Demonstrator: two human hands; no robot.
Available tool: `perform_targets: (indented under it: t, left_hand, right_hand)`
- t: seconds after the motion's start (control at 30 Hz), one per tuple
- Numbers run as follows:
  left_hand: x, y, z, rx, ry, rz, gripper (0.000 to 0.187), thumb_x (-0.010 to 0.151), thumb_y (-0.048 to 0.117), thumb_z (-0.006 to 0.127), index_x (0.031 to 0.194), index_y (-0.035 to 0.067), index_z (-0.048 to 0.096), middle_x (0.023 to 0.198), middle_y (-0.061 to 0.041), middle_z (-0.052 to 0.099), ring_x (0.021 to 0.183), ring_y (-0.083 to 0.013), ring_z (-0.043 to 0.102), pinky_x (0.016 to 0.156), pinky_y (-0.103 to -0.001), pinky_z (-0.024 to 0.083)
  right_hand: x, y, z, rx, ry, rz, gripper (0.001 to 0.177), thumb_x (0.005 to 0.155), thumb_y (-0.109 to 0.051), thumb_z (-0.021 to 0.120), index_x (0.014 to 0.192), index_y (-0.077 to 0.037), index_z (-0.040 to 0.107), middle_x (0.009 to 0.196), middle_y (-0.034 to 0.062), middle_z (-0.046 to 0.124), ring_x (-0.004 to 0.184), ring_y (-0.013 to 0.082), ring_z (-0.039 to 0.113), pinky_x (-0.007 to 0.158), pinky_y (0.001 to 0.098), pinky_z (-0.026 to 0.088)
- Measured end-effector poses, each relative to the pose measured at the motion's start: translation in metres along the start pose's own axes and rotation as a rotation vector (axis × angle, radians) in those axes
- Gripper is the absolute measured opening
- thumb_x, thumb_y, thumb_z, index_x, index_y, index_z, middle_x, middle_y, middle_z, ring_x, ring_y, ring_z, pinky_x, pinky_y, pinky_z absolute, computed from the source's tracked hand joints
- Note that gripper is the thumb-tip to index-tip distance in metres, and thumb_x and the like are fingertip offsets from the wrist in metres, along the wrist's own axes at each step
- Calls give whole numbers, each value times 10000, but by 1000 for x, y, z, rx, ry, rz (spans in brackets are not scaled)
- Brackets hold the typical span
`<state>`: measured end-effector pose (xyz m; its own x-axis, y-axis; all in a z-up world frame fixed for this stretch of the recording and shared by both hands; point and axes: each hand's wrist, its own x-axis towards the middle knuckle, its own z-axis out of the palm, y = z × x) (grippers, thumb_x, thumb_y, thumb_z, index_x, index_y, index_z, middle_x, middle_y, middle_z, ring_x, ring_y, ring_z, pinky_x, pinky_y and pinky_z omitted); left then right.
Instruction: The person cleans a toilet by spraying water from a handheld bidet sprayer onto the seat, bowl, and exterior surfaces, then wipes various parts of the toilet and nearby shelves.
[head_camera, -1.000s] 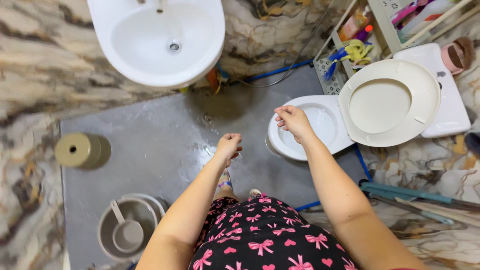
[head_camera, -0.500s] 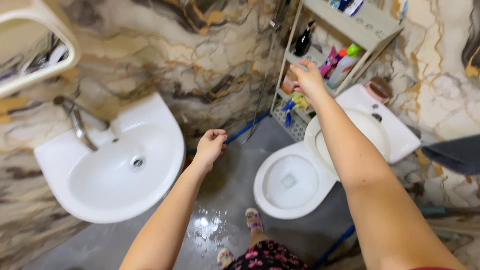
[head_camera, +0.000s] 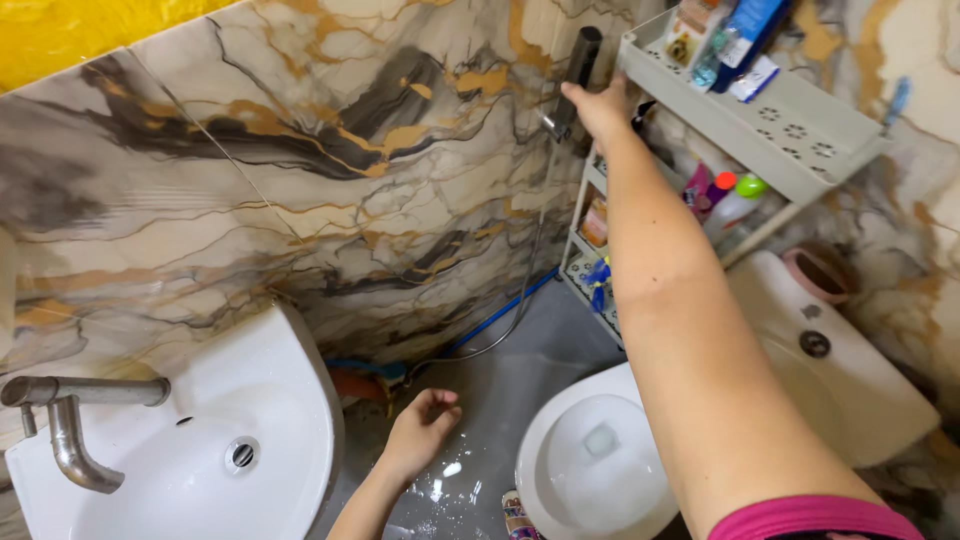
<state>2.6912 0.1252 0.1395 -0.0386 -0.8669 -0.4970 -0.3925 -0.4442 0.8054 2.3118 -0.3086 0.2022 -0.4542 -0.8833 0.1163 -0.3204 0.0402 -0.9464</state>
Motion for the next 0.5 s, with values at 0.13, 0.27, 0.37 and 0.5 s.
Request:
perform_targets:
  t: [0.13, 0.27, 0.37, 0.5]
  left_hand:
    - [10, -4, -8, -42, 40, -167, 343, 893, 248, 707, 1201, 101, 682, 1102, -60, 754, 1008, -160, 688, 884, -293, 527]
    - [26, -13, -5, -11, 51, -102, 345, 889, 257, 700, 1190, 89, 680, 1104, -58, 762, 983, -142, 706, 850, -284, 542]
    - [38, -6, 5, 44, 44, -81, 384, 875, 255, 716, 1219, 90, 671, 1128, -56, 754, 926, -173, 687, 832, -294, 544]
    - [68, 20, 27, 98, 94, 48, 673, 755, 233, 802, 1361, 106, 538, 1282, -53, 666, 947, -194, 705, 869, -306, 554]
  right_hand:
    - [30, 5, 32, 35, -44, 24, 916, 794, -350, 889, 1449, 11, 359, 1433, 209, 522, 1299, 328, 560, 1011, 398, 509]
    - [38, 29, 44, -36, 19, -62, 548, 855, -365, 790, 1248, -23, 622, 1224, 158, 727, 1105, 306, 723, 900, 412, 571]
    - [6, 10, 39, -244, 355, -607, 430, 928, -315, 868, 1040, 33, 641, 958, 243, 724, 908, 432, 683, 784, 483, 540]
    - [-150, -42, 2, 297, 92, -650, 274, 970, -207, 825, 999, -16, 630, 843, 50, 701, 720, 202, 658, 672, 349, 551]
